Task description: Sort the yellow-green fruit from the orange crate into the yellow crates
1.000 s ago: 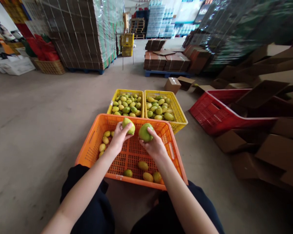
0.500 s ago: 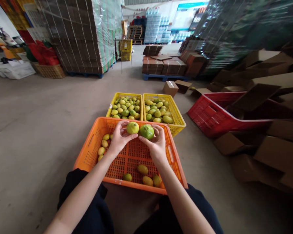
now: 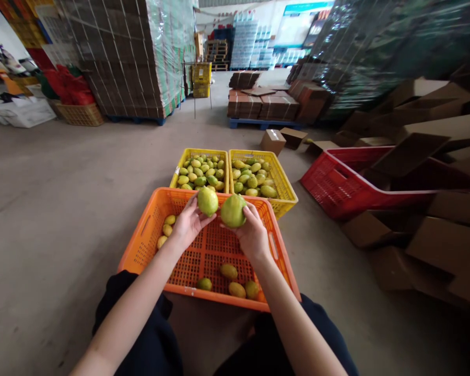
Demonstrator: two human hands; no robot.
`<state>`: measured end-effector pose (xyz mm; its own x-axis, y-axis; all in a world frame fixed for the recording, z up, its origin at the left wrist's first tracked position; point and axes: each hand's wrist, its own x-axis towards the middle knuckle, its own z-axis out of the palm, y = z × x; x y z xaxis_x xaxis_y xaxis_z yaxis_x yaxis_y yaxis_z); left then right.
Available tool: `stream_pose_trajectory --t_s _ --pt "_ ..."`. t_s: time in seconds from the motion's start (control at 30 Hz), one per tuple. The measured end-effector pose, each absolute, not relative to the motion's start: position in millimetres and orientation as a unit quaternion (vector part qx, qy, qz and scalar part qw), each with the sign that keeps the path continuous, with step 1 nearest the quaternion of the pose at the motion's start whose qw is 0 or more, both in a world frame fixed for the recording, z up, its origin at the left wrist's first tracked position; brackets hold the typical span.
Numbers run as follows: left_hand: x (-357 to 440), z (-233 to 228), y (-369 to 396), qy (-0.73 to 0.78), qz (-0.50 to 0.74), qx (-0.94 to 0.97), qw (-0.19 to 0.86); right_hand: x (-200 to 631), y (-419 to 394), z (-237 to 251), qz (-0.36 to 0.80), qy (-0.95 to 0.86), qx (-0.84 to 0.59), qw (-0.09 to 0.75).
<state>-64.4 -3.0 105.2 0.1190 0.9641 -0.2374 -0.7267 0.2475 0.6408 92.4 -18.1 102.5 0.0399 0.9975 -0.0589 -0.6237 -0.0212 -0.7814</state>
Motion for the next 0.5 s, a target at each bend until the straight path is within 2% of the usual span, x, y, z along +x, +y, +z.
stream_pose_trajectory --t_s 0.33,0.5 --pt "-61.6 112.8 -7.5 0.359 0.527 0.175 0.750 90.5 -17.4 103.0 0.744 -0.201 -0.319 0.552" --pt "-63.9 109.7 -8.1 0.316 0.505 0.224 0.771 93.2 -16.7 103.4 0.765 -0.141 -0.318 0.542"
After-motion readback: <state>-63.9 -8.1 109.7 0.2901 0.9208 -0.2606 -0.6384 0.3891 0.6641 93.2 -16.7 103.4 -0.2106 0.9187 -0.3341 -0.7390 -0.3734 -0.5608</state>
